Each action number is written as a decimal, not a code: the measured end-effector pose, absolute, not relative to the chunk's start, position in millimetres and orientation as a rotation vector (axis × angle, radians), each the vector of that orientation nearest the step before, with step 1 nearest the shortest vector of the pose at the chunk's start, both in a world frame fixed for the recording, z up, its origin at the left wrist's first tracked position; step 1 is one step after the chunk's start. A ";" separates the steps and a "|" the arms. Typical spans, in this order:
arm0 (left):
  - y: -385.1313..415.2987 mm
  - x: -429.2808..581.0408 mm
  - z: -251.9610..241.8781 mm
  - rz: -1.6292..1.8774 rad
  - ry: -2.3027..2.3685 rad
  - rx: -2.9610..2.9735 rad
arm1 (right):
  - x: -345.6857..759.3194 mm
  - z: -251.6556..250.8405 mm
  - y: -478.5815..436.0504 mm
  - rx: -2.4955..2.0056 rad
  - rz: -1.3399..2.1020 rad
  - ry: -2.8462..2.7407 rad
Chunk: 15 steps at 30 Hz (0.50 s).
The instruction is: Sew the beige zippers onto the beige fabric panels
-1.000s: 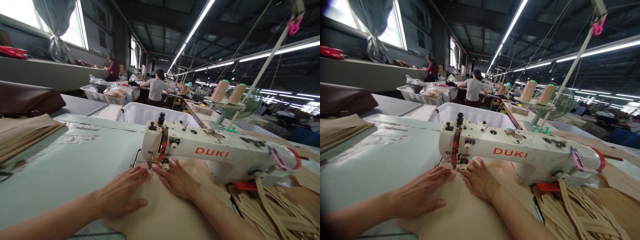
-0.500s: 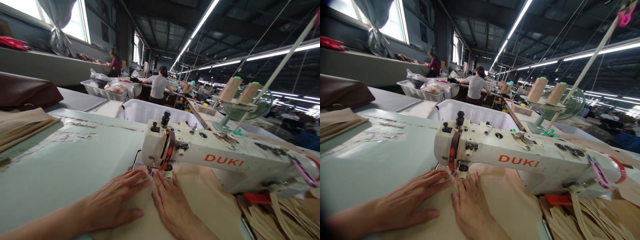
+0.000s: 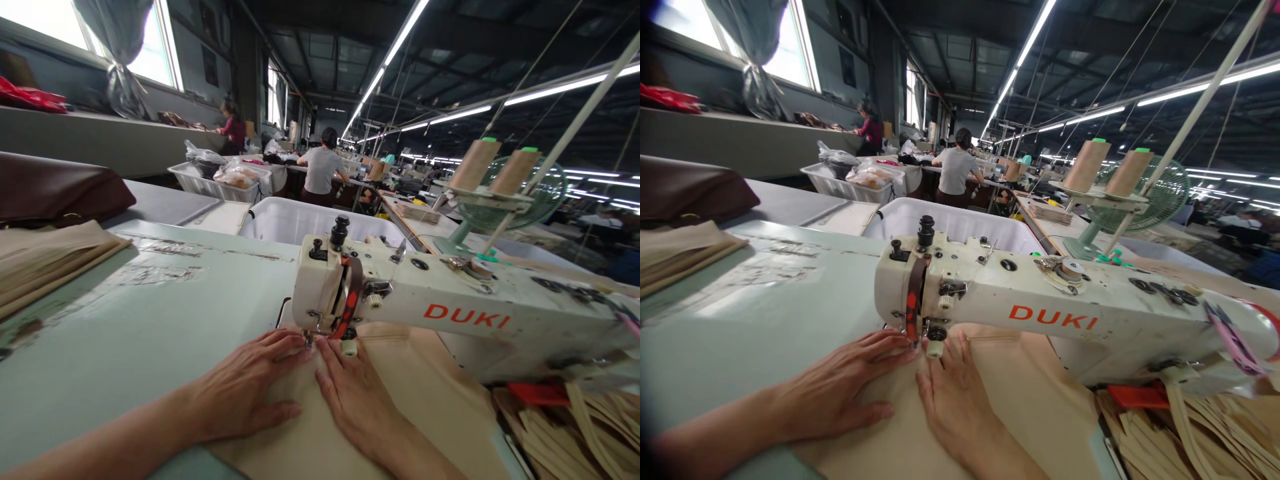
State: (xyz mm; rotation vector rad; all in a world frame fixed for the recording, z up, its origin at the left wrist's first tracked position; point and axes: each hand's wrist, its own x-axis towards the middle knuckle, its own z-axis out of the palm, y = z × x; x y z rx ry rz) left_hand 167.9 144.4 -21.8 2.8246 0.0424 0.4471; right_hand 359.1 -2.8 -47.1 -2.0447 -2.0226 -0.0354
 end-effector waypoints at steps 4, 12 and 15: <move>146.0 168.1 -22.5 0.435 0.049 2.837 | 359.3 -47.9 -2.6 -2.031 -0.054 -2.019; 151.8 166.1 -35.2 0.350 0.060 2.900 | 358.2 -42.5 -3.8 -2.045 0.000 -2.021; 155.7 163.5 -47.6 0.374 0.069 2.945 | 356.0 -36.0 -7.0 -2.052 -0.009 -2.023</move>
